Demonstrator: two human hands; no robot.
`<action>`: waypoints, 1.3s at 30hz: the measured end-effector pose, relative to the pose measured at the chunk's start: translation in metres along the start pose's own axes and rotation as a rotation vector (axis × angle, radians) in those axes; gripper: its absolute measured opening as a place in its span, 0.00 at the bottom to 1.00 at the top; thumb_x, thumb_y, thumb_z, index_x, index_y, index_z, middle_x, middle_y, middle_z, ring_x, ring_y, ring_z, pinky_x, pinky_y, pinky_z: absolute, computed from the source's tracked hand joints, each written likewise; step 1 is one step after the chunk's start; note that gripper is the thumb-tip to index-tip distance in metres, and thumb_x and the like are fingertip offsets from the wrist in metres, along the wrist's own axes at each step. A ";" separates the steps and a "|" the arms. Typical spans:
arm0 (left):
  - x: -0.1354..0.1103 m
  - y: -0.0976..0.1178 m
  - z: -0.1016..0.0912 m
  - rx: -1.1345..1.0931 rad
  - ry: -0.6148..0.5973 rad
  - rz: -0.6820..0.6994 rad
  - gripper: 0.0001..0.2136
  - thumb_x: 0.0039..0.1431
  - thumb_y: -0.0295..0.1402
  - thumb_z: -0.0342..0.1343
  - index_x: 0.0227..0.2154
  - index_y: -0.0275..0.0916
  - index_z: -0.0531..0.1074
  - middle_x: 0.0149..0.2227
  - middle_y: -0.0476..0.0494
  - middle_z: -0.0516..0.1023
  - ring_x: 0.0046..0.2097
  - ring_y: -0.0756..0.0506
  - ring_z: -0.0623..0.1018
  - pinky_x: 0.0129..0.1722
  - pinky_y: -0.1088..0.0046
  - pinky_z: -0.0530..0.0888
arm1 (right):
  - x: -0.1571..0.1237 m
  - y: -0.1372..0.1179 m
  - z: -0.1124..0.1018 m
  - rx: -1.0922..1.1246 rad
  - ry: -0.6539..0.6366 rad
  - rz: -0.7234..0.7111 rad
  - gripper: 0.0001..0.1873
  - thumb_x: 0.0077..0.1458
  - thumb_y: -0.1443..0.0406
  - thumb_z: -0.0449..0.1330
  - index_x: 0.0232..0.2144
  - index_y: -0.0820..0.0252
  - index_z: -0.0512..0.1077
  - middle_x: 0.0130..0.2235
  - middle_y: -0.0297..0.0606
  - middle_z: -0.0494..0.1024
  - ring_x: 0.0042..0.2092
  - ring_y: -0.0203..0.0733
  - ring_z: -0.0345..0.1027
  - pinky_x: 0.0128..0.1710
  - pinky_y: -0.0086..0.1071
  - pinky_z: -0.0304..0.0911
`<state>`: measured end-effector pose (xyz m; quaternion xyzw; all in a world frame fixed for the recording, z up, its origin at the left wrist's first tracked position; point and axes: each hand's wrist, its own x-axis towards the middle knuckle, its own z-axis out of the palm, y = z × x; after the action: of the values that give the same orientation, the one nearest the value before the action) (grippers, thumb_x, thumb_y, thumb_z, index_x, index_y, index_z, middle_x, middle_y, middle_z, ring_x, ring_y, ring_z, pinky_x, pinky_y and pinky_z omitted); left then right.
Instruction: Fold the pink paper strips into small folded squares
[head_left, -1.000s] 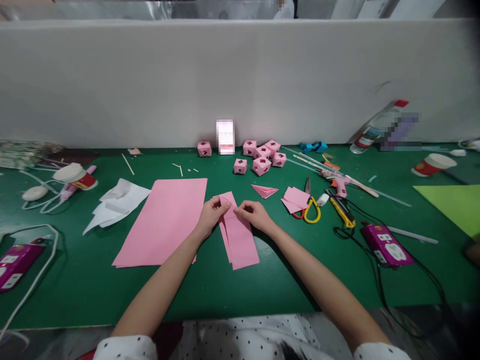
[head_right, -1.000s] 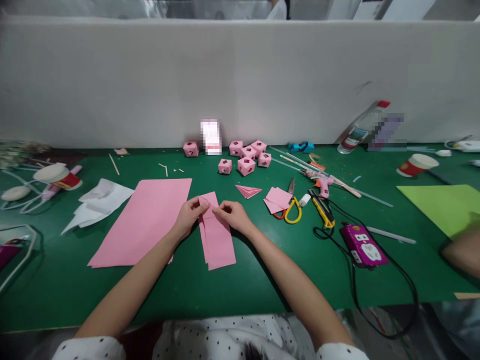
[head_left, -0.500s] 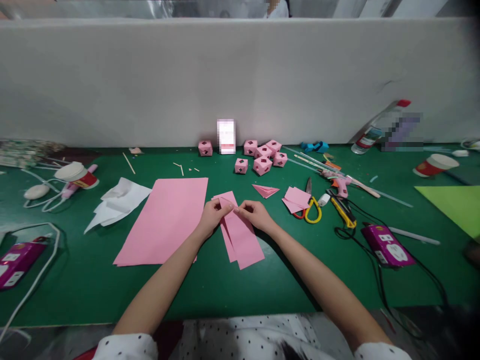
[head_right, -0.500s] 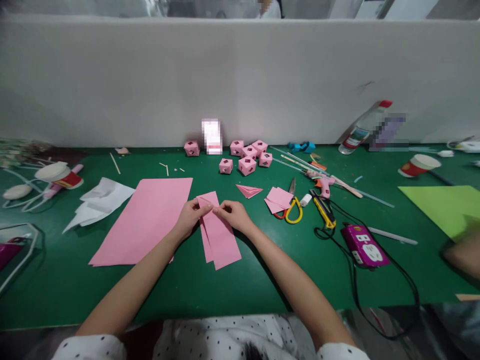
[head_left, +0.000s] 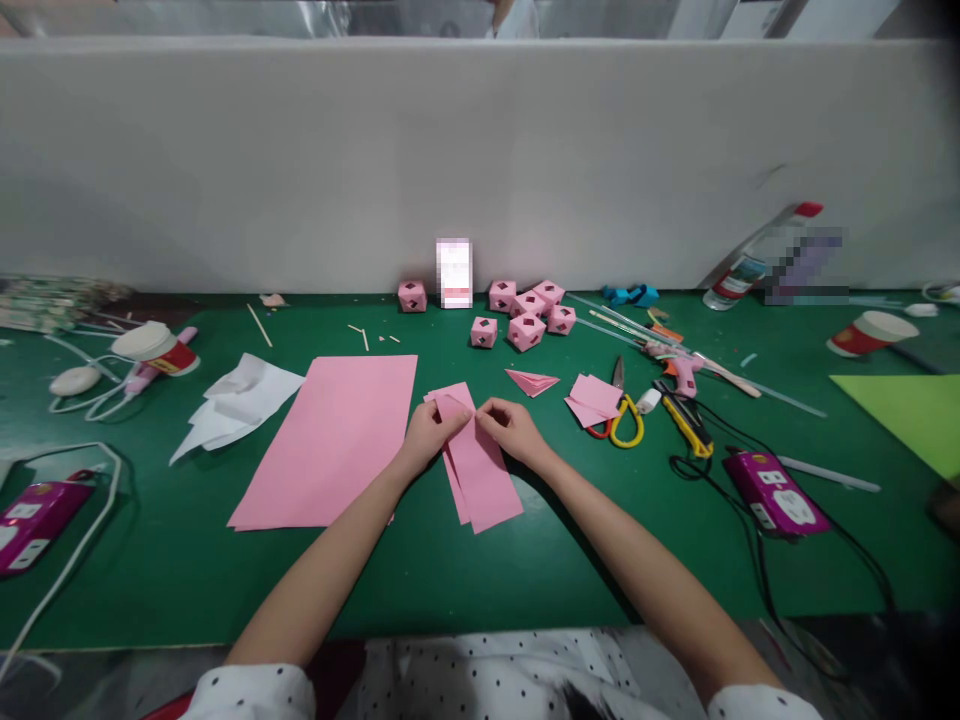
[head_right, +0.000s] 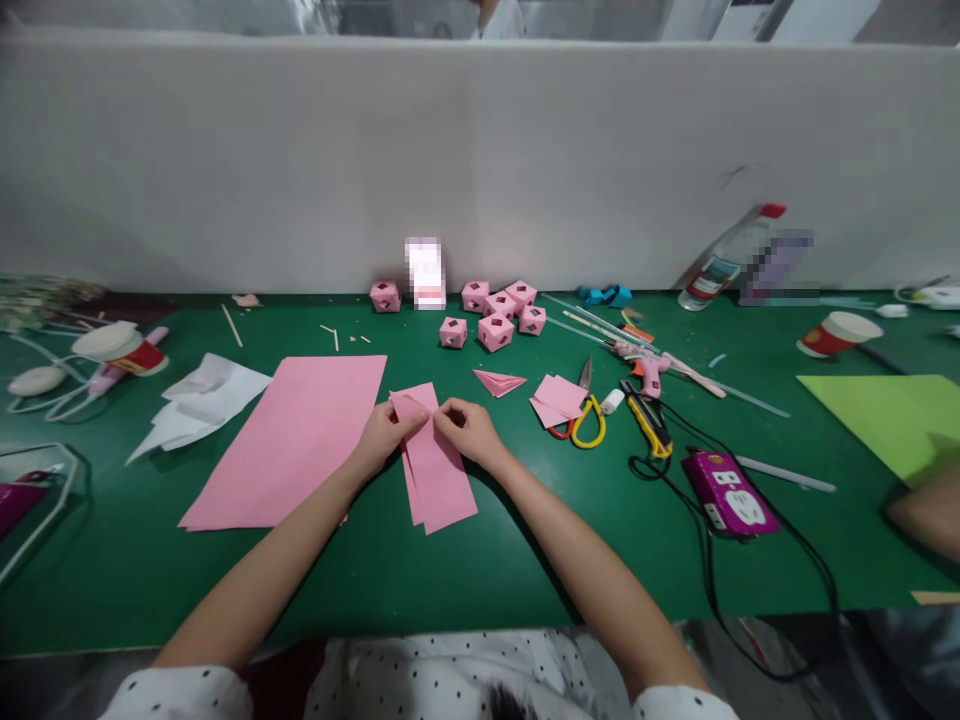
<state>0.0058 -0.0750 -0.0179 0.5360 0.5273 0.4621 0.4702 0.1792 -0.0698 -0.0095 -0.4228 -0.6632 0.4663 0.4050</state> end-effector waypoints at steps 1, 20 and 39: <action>-0.001 0.001 0.001 0.012 -0.003 0.008 0.13 0.46 0.40 0.64 0.26 0.33 0.75 0.27 0.45 0.77 0.28 0.47 0.74 0.28 0.74 0.68 | 0.000 -0.001 0.001 -0.027 0.008 0.005 0.09 0.51 0.62 0.56 0.24 0.60 0.69 0.25 0.32 0.71 0.28 0.36 0.63 0.30 0.28 0.58; -0.001 0.008 -0.001 -0.117 -0.014 -0.072 0.14 0.45 0.39 0.64 0.30 0.33 0.75 0.30 0.43 0.78 0.31 0.46 0.75 0.32 0.72 0.70 | -0.001 -0.001 0.001 0.048 0.027 -0.023 0.11 0.53 0.59 0.58 0.24 0.61 0.69 0.24 0.31 0.69 0.27 0.34 0.61 0.28 0.27 0.57; 0.010 0.021 -0.026 -0.333 0.190 -0.111 0.08 0.44 0.34 0.63 0.26 0.35 0.74 0.23 0.49 0.72 0.26 0.52 0.71 0.26 0.78 0.68 | -0.001 0.001 -0.003 0.187 0.106 0.018 0.10 0.47 0.63 0.57 0.19 0.60 0.65 0.21 0.29 0.64 0.25 0.33 0.56 0.27 0.28 0.51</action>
<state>-0.0174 -0.0645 0.0059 0.3748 0.5142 0.5651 0.5252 0.1827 -0.0693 -0.0097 -0.4131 -0.5905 0.5069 0.4730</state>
